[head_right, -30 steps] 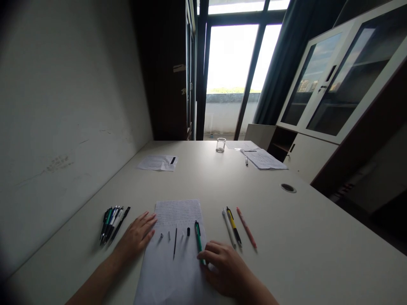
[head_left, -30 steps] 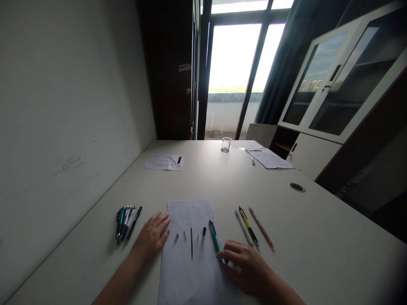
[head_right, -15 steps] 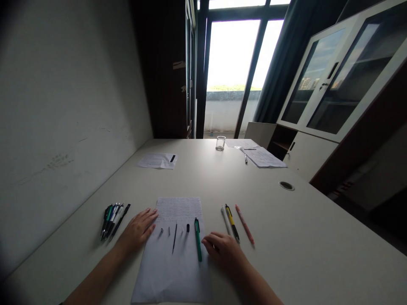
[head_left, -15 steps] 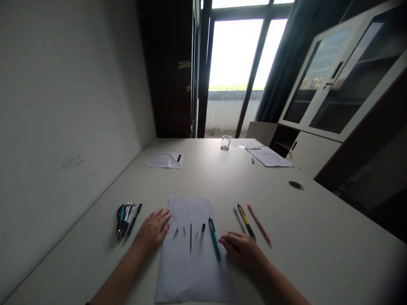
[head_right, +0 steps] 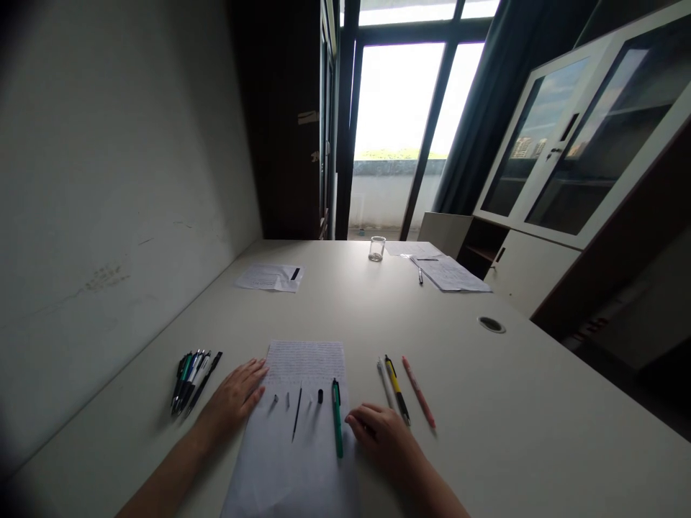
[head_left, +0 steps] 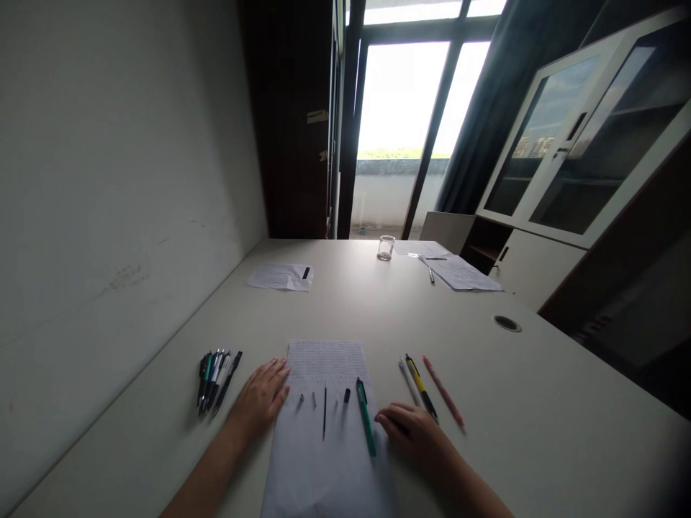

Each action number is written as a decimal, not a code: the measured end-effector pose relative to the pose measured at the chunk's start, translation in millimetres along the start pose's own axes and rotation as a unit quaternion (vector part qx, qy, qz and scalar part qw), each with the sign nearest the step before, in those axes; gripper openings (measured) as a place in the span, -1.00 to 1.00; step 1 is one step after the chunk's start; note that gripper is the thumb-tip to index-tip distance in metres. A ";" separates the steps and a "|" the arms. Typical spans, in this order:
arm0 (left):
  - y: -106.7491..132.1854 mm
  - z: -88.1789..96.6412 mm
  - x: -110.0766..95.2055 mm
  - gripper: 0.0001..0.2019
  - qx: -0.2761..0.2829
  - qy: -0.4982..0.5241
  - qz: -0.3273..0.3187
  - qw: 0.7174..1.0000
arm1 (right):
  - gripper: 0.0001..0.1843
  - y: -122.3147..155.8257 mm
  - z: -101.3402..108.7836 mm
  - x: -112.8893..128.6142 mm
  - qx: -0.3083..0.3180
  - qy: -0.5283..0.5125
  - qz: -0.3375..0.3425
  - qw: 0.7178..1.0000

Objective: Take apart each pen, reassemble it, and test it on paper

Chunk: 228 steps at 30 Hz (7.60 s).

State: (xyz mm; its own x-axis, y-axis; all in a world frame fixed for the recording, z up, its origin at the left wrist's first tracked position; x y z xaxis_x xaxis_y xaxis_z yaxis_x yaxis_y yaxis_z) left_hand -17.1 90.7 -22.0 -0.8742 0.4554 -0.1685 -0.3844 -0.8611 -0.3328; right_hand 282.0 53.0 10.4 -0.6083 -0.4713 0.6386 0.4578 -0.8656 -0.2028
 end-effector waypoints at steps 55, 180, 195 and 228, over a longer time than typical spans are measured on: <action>-2.5 9.5 -1.4 -0.67 -0.003 0.040 0.026 0.999 | -0.59 6.2 -15.1 -12.2 0.011 0.050 -0.099 0.994; -3.1 38.9 -54.6 -0.88 -0.048 0.320 -0.040 0.945 | -0.78 -43.0 -14.6 32.7 -0.116 0.106 0.105 0.982; -3.1 34.1 -54.0 -0.89 -0.036 0.321 -0.032 0.946 | -0.86 -38.1 -5.1 42.5 -0.153 -0.098 0.081 0.980; -2.6 39.0 -60.1 -0.68 -0.095 0.274 -0.083 0.953 | -0.81 -45.3 -36.8 27.2 -0.121 0.074 0.021 0.990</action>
State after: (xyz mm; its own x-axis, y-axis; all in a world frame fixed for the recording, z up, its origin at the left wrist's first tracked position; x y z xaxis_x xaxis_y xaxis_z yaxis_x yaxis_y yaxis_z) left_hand 24.8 56.8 25.2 -0.4997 0.6768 -0.5406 -0.3981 -0.7337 -0.5506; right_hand 220.8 73.2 9.5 -0.6888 -0.5119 0.5134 0.3276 -0.8515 -0.4095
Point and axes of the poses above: each hand's wrist, its own y-axis away from the middle knuckle, its own z-axis out of the back of the hand, x = y × z, the point moved 8 cm from there along -y, towards the middle knuckle
